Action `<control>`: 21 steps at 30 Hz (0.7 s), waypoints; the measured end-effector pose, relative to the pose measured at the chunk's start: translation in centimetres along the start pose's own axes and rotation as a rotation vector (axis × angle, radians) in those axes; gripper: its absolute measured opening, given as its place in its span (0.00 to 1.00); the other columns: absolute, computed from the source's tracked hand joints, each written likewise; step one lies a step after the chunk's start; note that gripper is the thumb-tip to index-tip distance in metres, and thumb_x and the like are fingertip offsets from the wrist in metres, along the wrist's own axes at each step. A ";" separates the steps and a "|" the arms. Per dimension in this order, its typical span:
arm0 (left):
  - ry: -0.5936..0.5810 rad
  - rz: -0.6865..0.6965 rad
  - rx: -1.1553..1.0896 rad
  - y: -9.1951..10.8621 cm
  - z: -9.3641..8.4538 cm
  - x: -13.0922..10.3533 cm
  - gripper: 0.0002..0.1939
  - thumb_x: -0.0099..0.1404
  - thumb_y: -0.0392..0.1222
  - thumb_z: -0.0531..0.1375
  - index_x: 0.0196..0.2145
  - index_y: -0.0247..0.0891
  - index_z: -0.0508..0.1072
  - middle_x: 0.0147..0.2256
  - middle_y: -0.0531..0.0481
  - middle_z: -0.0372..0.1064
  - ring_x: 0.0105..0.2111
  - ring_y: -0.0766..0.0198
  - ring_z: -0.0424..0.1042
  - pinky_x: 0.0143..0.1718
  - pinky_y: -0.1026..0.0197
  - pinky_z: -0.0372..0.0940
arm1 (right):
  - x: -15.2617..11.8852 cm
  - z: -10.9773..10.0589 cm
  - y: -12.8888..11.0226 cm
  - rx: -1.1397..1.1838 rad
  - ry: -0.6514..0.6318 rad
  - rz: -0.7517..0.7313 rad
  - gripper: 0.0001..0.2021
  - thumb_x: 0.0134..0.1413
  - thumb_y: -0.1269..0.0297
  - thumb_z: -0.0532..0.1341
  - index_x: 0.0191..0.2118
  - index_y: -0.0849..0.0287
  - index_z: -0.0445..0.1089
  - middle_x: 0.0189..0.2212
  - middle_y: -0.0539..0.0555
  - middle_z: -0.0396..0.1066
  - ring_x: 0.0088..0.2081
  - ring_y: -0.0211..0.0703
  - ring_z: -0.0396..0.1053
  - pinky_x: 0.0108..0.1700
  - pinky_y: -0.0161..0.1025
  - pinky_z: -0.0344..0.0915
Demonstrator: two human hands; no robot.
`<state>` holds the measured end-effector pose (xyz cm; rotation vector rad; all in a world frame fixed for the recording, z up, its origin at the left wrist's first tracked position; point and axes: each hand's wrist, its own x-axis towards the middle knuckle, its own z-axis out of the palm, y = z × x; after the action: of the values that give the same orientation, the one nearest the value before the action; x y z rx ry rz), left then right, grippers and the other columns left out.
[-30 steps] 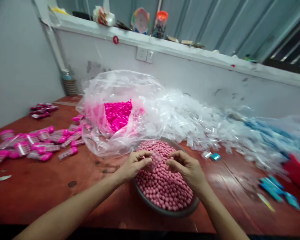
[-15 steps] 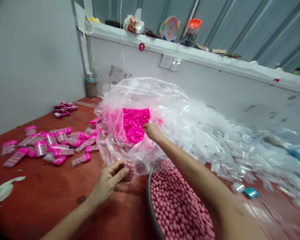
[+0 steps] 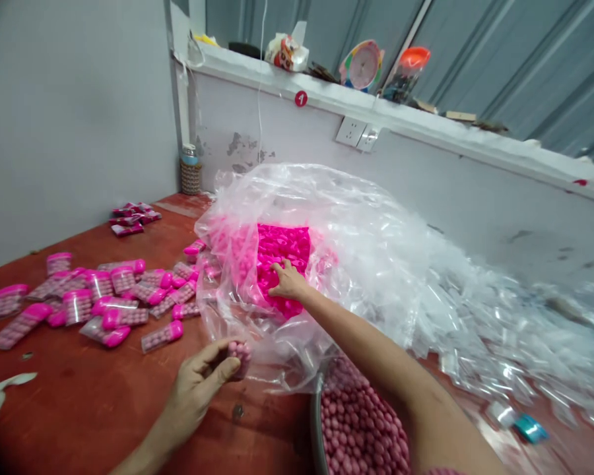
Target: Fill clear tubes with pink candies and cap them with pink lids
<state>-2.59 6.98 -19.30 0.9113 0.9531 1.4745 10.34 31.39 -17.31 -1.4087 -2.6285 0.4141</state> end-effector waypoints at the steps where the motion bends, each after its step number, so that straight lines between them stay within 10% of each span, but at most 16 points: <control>1: 0.011 -0.015 -0.011 -0.2 -0.1 -0.2 0.15 0.56 0.49 0.63 0.39 0.38 0.74 0.35 0.48 0.72 0.36 0.61 0.71 0.36 0.63 0.69 | -0.9 0.2 0.1 0.017 0.021 -0.008 0.33 0.33 0.63 0.67 0.51 0.57 0.63 0.54 0.62 0.52 0.49 0.56 0.62 0.45 0.46 0.61; 7: 0.036 -0.048 -0.039 -0.6 0.4 -1.2 0.17 0.54 0.49 0.64 0.39 0.37 0.74 0.36 0.46 0.73 0.35 0.59 0.72 0.36 0.61 0.71 | -3.0 -0.9 0.3 0.191 0.246 0.048 0.14 0.36 0.67 0.64 0.35 0.60 0.69 0.40 0.55 0.64 0.40 0.44 0.64 0.42 0.39 0.61; 15: -0.031 -0.011 -0.012 0.2 3.9 -2.4 0.16 0.54 0.48 0.64 0.39 0.37 0.74 0.36 0.47 0.73 0.37 0.59 0.73 0.35 0.62 0.72 | -5.5 -7.6 0.2 0.553 0.385 0.090 0.15 0.39 0.59 0.64 0.35 0.61 0.68 0.20 0.46 0.63 0.20 0.34 0.61 0.23 0.32 0.59; 21: -0.094 0.021 0.099 0.3 6.4 -3.7 0.16 0.55 0.47 0.64 0.40 0.38 0.73 0.38 0.49 0.73 0.38 0.60 0.72 0.37 0.63 0.71 | -15.0 -13.4 2.3 0.621 0.485 0.098 0.15 0.41 0.60 0.64 0.37 0.59 0.66 0.26 0.48 0.66 0.24 0.36 0.65 0.27 0.34 0.64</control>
<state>3.59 3.84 -16.71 1.0561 0.9561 1.3994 23.71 22.46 -5.02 -1.2261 -1.8310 0.7151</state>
